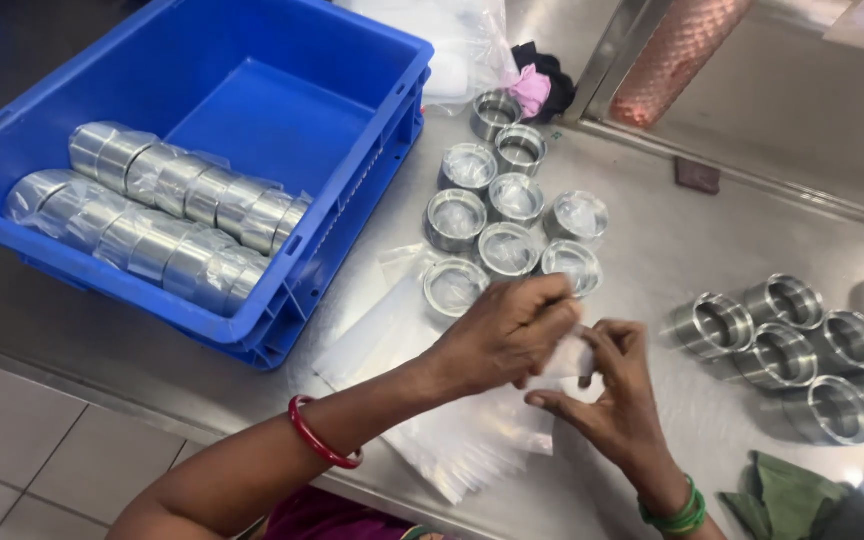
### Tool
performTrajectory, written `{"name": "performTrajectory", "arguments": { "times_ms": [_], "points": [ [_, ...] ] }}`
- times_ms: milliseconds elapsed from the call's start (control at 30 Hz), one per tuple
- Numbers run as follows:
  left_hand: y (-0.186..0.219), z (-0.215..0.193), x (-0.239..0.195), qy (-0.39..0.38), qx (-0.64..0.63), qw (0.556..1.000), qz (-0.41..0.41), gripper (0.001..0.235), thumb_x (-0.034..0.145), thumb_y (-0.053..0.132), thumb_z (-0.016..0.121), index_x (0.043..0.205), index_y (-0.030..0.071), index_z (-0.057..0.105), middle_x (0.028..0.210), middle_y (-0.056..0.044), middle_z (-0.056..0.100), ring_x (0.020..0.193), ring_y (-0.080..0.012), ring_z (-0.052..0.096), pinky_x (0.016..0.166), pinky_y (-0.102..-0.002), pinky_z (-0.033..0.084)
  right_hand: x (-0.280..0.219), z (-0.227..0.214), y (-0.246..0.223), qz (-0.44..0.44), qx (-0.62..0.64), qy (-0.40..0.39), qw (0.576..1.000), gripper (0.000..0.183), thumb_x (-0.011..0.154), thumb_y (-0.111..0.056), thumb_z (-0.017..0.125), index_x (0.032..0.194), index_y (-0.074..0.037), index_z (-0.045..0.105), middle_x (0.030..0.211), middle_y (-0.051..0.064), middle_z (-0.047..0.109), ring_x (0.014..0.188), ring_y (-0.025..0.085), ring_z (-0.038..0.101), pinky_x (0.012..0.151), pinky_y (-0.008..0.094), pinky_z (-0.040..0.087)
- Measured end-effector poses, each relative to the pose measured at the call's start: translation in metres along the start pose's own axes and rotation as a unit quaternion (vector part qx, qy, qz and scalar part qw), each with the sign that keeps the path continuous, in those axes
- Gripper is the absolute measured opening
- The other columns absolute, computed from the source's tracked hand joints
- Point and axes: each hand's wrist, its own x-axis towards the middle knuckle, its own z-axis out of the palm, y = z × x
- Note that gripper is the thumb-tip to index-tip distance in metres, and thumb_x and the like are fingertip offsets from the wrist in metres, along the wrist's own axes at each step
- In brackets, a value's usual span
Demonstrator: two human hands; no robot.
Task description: The person places metal ring-shaped parts into small plastic bags and then stacks the bagged parts into a blue plastic crate.
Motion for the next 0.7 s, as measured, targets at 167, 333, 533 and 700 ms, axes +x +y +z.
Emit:
{"name": "performTrajectory", "arguments": {
  "times_ms": [167,333,533,700],
  "points": [
    [0.013,-0.003,-0.002,-0.082,-0.073,0.994,-0.017,0.028,0.106,0.026,0.051,0.091,0.003,0.055,0.061,0.000,0.060,0.045,-0.0087,0.061,0.038,-0.027,0.050,0.001,-0.002,-0.005,-0.251,-0.223,0.095,0.937,0.060,0.062,-0.024,0.088,0.111,-0.001,0.063,0.109,0.024,0.055,0.100,0.034,0.055,0.082,0.037,0.050],
    [-0.015,-0.029,-0.008,-0.094,0.083,0.992,-0.019,0.053,0.079,0.038,0.078,0.116,0.005,0.058,0.091,-0.010,0.068,0.081,-0.0195,0.071,0.066,-0.039,0.061,-0.022,-0.008,0.071,0.123,0.158,-0.058,0.978,0.037,0.078,-0.013,0.084,0.113,-0.004,0.075,0.098,0.008,0.079,0.089,0.018,0.077,0.075,0.034,0.064],
    [-0.098,0.013,-0.016,-0.099,0.263,0.959,-0.008,0.046,0.077,0.021,0.081,0.106,0.002,0.050,0.092,-0.019,0.064,0.098,-0.0365,0.059,0.090,-0.048,0.047,-0.025,-0.007,0.102,0.035,0.268,-0.073,0.960,0.007,0.096,-0.001,0.074,0.095,0.000,0.081,0.095,0.005,0.063,0.085,0.014,0.057,0.071,0.033,0.047],
    [-0.096,0.038,-0.003,-0.001,0.324,0.944,0.053,0.040,0.079,0.015,0.076,0.105,0.000,0.049,0.090,-0.019,0.064,0.089,-0.0367,0.060,0.081,-0.048,0.048,-0.018,-0.006,0.042,-0.079,-0.109,-0.030,0.990,0.022,0.069,-0.004,0.074,0.091,-0.006,0.076,0.090,0.008,0.054,0.084,0.021,0.058,0.071,0.037,0.049]
  ]
}}
